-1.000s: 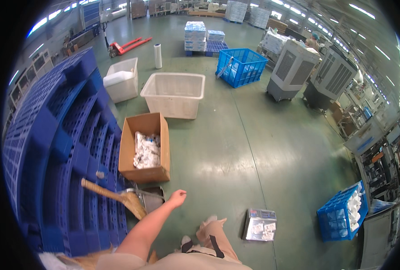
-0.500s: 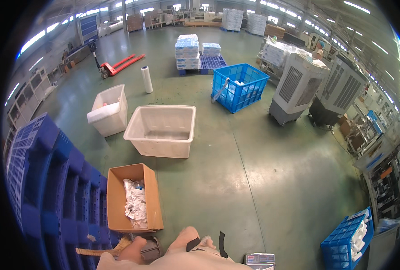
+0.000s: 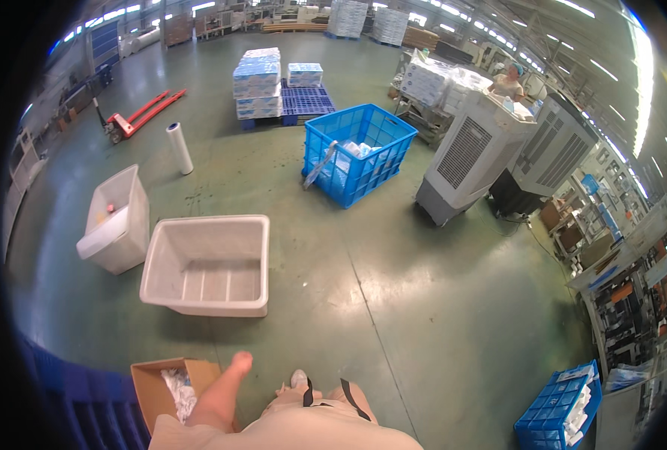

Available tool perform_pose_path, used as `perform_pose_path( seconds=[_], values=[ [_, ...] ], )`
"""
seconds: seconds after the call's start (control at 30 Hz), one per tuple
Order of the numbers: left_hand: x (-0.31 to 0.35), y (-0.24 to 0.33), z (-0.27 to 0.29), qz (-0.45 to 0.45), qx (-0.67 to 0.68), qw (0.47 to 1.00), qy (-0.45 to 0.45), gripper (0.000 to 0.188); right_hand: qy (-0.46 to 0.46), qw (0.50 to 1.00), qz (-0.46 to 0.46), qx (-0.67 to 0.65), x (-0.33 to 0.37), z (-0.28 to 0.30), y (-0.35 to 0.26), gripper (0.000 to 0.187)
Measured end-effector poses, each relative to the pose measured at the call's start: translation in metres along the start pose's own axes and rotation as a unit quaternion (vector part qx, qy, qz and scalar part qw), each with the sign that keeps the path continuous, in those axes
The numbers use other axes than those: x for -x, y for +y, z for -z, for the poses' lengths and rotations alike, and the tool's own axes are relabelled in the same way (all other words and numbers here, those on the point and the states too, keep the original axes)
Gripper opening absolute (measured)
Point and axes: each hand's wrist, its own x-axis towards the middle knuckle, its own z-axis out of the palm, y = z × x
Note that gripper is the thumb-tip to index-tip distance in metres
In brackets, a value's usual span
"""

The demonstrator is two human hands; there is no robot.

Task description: The person takes white paper rolls from a large bag and places them into a clear plastic packaging sleeve on a metal table, then loads the packaged units onto a conveyor belt.

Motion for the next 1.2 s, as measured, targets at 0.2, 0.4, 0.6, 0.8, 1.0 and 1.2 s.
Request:
perform_pose_path(
  seconds=[0.2,0.4,0.6,0.8,1.0,1.2],
  values=[
    [-0.150,0.267,-0.031,-0.095,0.052,0.994,-0.014,0.021,0.048,0.998,0.025,-0.039,-0.152,0.074,-0.066,0.021],
    [-0.198,0.412,-0.093,-0.053,0.091,0.990,-0.092,0.012,0.059,0.997,0.007,-0.050,-0.276,0.157,-0.100,0.024],
    [-0.276,0.362,-0.096,0.092,-0.126,0.982,-0.106,0.014,0.060,0.996,-0.017,-0.064,-0.378,0.239,-0.151,0.027],
    [-0.268,0.408,-0.112,0.276,0.046,0.960,-0.012,0.018,0.118,0.987,-0.081,-0.072,-0.445,0.339,-0.177,0.030],
    [-0.426,0.483,-0.115,0.229,-0.017,0.973,-0.031,0.019,0.271,0.930,-0.210,-0.131,-0.436,0.441,-0.171,0.034],
    [-0.639,0.701,-0.093,0.110,0.091,0.986,0.089,0.018,0.470,0.799,-0.306,-0.216,-0.384,0.556,-0.222,0.037]
  ],
)
